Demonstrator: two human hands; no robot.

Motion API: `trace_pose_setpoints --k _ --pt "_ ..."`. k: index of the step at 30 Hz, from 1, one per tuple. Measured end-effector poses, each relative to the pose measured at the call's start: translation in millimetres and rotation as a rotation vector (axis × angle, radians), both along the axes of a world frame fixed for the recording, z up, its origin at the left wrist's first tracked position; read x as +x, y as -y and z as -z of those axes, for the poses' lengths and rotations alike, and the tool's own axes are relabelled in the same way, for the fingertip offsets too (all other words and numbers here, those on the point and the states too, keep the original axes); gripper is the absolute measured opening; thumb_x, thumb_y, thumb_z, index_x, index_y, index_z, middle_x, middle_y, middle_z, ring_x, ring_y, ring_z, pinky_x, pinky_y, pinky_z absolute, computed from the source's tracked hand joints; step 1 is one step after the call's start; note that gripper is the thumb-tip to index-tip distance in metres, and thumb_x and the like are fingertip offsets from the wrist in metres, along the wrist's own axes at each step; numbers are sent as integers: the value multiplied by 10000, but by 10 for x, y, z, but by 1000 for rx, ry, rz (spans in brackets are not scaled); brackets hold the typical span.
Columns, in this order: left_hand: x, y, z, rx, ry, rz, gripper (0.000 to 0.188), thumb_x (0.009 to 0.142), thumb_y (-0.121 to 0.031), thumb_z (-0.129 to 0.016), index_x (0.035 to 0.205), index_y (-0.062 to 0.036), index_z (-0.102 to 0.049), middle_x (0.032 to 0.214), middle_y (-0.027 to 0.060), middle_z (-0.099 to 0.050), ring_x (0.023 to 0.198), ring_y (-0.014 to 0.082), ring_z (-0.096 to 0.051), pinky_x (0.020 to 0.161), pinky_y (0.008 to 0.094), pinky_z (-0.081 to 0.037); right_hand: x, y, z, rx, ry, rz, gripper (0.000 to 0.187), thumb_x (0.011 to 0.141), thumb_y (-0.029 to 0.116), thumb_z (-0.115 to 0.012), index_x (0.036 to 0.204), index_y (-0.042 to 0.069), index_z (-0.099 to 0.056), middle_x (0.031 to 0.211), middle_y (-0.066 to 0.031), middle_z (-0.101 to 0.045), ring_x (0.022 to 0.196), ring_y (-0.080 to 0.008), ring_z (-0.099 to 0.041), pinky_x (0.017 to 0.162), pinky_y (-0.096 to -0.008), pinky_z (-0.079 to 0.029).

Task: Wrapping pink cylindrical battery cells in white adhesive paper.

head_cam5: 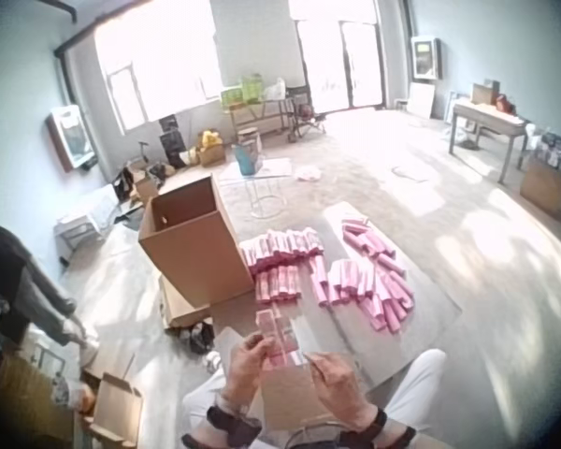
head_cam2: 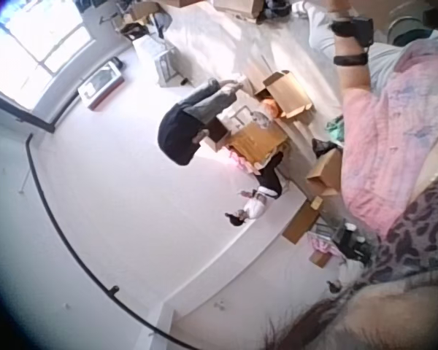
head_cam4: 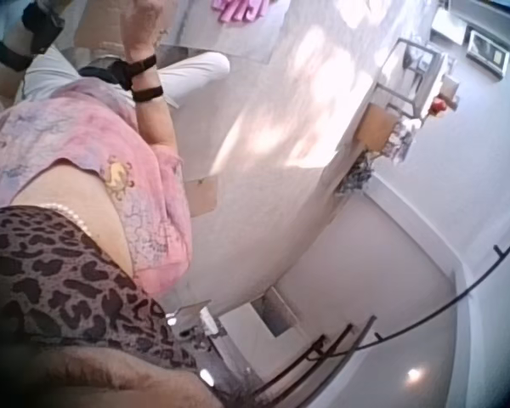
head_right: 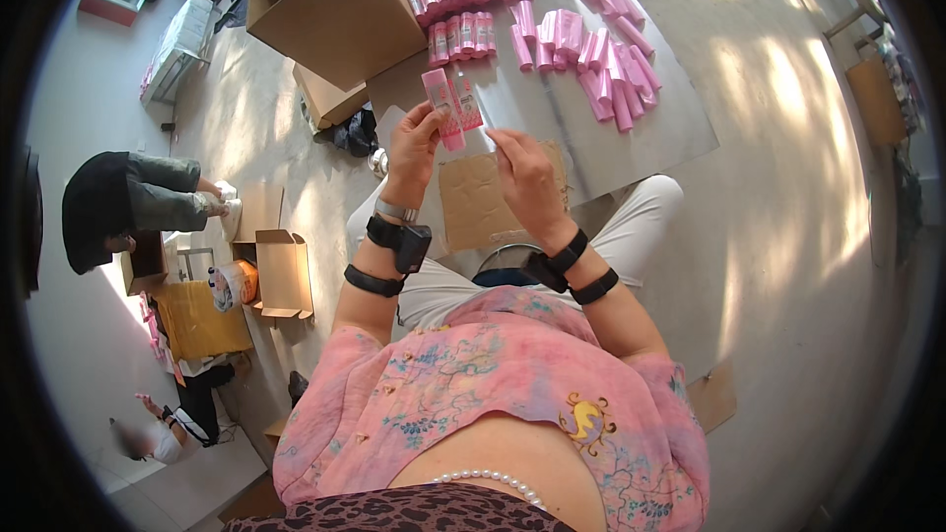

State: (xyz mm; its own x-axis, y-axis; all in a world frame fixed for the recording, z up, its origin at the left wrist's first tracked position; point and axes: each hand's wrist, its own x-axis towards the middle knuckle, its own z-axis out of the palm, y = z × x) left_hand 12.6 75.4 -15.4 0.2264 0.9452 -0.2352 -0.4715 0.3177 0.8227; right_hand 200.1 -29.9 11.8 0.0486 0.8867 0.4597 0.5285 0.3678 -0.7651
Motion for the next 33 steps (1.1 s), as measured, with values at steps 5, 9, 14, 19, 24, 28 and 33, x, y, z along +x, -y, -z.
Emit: trace_pose_setpoints --k 5,9,14,19,24,28,33 --pt "409 260 -598 716 -671 -293 317 916 -60 -756 1217 9 -684 998 68 -743 877 183 -705 783 312 -561 -339 -132 -447 -59 -579 -1 355 1048 38 -563 1395 -33 -577 1322 -178 -666 1177 -254 -663 1011 -339 -508" --pt "662 460 -943 1198 -974 -540 414 782 -4 -792 1185 -63 -716 1089 109 -714 978 301 -685 860 397 -554 -437 -95 -603 -58 -1009 -4 354 1085 77 -543 1417 -46 -553 1312 -92 -664 1165 -139 -623 1003 -276 -497" --pt "819 537 -1066 1394 -1028 -530 394 814 -34 -736 1208 -27 -725 1144 128 -701 1038 330 -673 898 443 -556 -326 -63 -657 7 -1229 -83 338 1097 96 -527 1415 -14 -568 1309 -55 -657 1143 -108 -617 989 -252 -499" --pt "951 662 -1142 1440 -1074 -482 454 813 -28 -733 1267 -36 -721 1199 133 -698 1089 342 -666 946 454 -550 -105 -67 -559 48 -1312 -143 330 1106 107 -510 1416 12 -571 1316 -46 -658 1160 -104 -620 991 -257 -511" --pt "1011 671 -1238 1435 -1041 -460 484 797 -15 -741 1276 -75 -729 1220 109 -687 1096 322 -654 939 438 -546 45 -62 -554 101 -1231 -208 354 1095 67 -510 1445 23 -546 1368 -60 -641 1223 -139 -622 1026 -291 -510" --pt "1045 692 -1290 1425 -1028 -440 504 775 -17 -749 1274 -92 -734 1192 91 -684 1081 312 -651 926 431 -547 109 -26 -550 93 -1231 -198 382 1092 48 -495 1473 27 -515 1397 -75 -623 1265 -162 -607 1053 -305 -497" --pt "1103 737 -1330 1476 -1123 -417 448 780 -93 -697 1225 -46 -724 1171 126 -659 1099 327 -649 930 442 -559 131 27 -567 51 -1314 -247 431 1101 48 -454 1531 31 -425 1449 -89 -580 1308 -174 -578 1077 -313 -488"
